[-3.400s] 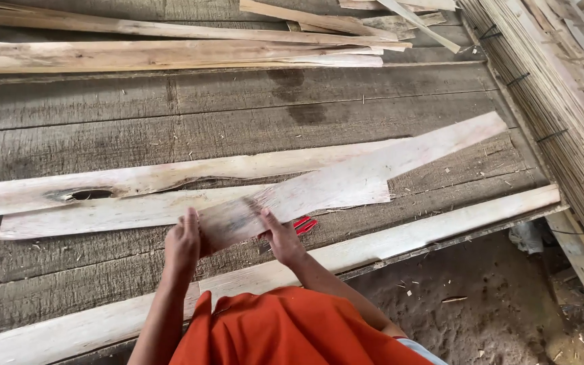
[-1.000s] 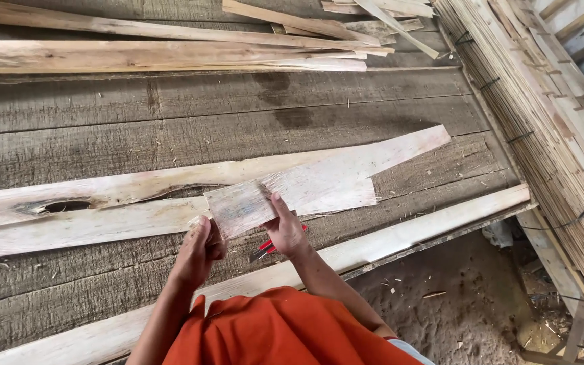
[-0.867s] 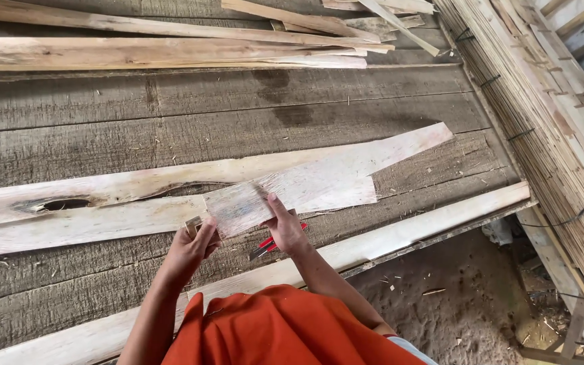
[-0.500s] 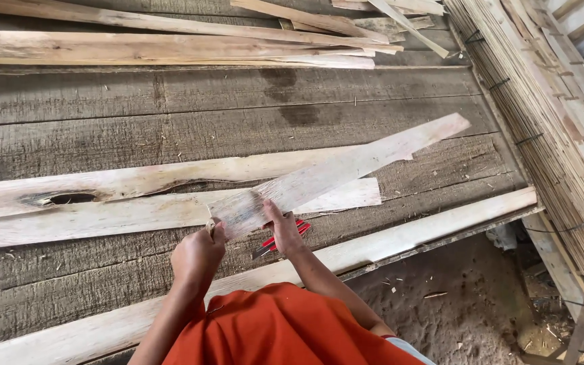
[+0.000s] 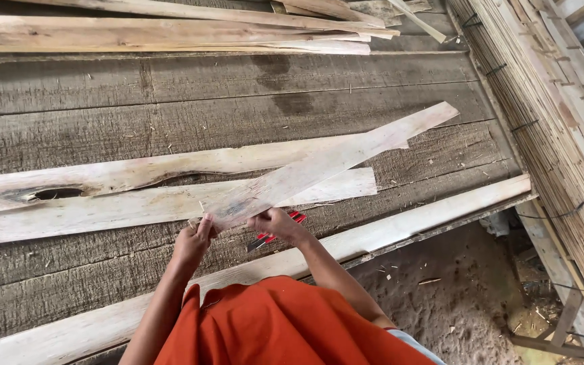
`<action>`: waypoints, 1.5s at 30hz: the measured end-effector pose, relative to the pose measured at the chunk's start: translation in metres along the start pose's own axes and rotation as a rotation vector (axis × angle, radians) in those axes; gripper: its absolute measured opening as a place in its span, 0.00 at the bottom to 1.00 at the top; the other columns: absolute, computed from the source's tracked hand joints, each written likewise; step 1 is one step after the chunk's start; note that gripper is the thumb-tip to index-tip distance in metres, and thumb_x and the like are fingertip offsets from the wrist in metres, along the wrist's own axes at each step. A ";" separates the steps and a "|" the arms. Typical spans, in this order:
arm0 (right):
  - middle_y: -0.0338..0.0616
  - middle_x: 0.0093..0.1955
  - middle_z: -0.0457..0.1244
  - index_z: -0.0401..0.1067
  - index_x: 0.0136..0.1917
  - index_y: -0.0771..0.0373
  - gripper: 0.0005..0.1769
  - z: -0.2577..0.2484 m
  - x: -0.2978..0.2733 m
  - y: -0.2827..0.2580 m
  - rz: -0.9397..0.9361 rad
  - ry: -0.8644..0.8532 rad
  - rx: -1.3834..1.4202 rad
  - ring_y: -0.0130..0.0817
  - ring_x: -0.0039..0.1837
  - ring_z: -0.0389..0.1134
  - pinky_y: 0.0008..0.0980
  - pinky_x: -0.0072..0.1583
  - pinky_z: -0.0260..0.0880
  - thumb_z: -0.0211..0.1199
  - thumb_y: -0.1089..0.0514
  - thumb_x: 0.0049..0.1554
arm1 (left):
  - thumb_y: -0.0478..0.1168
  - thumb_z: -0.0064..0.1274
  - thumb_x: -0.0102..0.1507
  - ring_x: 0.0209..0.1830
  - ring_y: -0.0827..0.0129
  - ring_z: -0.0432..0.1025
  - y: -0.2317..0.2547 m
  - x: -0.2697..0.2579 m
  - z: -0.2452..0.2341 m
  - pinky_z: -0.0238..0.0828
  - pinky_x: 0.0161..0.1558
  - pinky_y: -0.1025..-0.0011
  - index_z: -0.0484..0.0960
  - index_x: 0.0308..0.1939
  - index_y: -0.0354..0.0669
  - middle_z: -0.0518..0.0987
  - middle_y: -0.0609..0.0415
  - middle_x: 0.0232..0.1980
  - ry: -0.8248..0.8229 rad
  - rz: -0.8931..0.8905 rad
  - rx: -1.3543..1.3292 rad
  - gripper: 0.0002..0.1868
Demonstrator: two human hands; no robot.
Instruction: Trimming the rough edges of thin wooden planks using a utility knife in a workshop environment.
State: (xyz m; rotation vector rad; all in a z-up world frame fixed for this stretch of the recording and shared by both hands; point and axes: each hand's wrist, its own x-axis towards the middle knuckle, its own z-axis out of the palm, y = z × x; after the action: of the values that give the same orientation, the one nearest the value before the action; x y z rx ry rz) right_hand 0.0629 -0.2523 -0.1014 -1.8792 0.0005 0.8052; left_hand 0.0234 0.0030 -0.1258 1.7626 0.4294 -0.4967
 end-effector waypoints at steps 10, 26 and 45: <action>0.48 0.57 0.57 0.69 0.60 0.50 0.29 0.009 -0.009 0.036 -0.176 0.101 -1.109 0.48 0.59 0.60 0.42 0.50 0.75 0.58 0.75 0.49 | 0.68 0.27 0.71 0.59 0.42 0.75 0.010 -0.017 -0.026 0.67 0.62 0.47 0.87 0.44 0.33 0.87 0.37 0.43 -0.112 -0.157 0.356 0.44; 0.46 0.47 0.59 0.63 0.58 0.50 0.07 0.008 -0.007 -0.005 -0.269 0.283 -0.863 0.47 0.50 0.69 0.53 0.48 0.77 0.53 0.56 0.66 | 0.48 0.45 0.72 0.62 0.53 0.70 -0.001 -0.013 -0.021 0.74 0.56 0.58 0.76 0.67 0.48 0.75 0.45 0.59 0.262 0.152 0.752 0.21; 0.66 0.39 0.67 0.56 0.59 0.65 0.15 0.108 -0.003 -0.056 -0.123 0.016 -0.908 0.68 0.43 0.73 0.63 0.45 0.73 0.41 0.52 0.67 | 0.50 0.65 0.52 0.42 0.55 0.72 -0.099 0.003 0.025 0.79 0.35 0.56 0.79 0.49 0.60 0.71 0.57 0.42 0.528 0.584 0.599 0.21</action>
State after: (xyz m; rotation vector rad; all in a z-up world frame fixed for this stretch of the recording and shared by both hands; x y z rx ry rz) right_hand 0.0232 -0.1390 -0.0786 -2.6940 -0.5464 0.7628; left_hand -0.0294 0.0022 -0.2128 2.4819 0.1006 0.3063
